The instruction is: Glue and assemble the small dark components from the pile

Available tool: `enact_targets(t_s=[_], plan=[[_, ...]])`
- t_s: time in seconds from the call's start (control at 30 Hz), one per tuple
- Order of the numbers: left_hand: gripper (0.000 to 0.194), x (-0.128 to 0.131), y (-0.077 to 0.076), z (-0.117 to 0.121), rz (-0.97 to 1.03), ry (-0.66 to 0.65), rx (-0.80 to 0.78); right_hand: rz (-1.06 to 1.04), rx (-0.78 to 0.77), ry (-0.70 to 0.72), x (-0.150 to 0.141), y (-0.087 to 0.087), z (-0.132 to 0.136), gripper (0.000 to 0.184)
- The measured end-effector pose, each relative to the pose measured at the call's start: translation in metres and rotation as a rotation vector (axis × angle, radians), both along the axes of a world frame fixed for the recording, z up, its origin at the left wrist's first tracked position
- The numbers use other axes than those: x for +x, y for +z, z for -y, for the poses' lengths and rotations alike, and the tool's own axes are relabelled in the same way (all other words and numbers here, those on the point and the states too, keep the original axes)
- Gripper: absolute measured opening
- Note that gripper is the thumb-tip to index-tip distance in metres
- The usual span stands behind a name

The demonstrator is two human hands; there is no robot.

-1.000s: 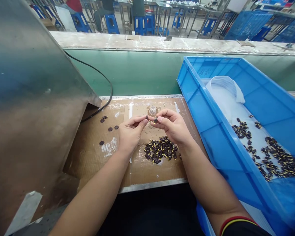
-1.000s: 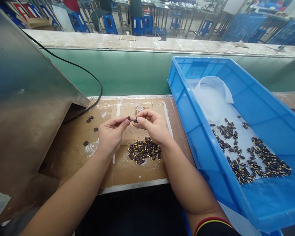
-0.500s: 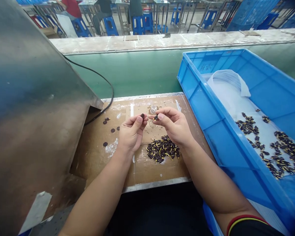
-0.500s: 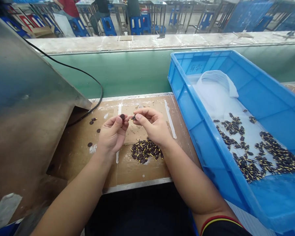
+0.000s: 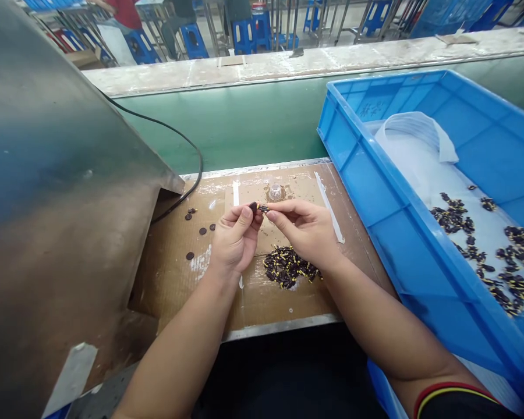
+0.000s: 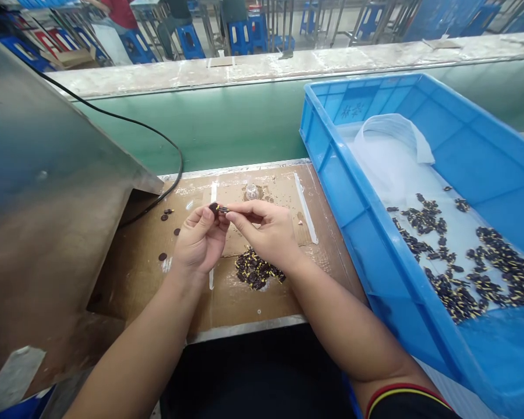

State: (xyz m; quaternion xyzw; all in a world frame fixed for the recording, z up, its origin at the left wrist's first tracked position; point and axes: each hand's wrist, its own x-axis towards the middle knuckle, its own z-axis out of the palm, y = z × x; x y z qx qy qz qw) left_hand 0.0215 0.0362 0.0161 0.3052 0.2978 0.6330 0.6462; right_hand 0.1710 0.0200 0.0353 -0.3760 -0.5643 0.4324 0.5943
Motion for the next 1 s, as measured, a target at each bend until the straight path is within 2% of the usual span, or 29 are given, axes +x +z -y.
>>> enact_targets(t_s=[0.23, 0.43, 0.7, 1.0], plan=[[0.02, -0.001, -0.005, 0.0, -0.034, -0.006, 0.013, 0.077, 0.018, -0.033, 0.002, 0.001, 0.0, 0.014], [0.023, 0.001, -0.002, 0.0, -0.019, -0.003, 0.003, 0.104, 0.029, -0.035, 0.001, 0.002, 0.0, 0.014], [0.021, 0.001, -0.003, 0.0, -0.128, 0.026, 0.059, 0.371, 0.175, -0.069, 0.013, 0.004, -0.001, 0.018], [0.023, 0.003, -0.002, 0.0, -0.097, 0.024, 0.05, 0.342, 0.17, -0.068, 0.011, 0.006, 0.001, 0.018]])
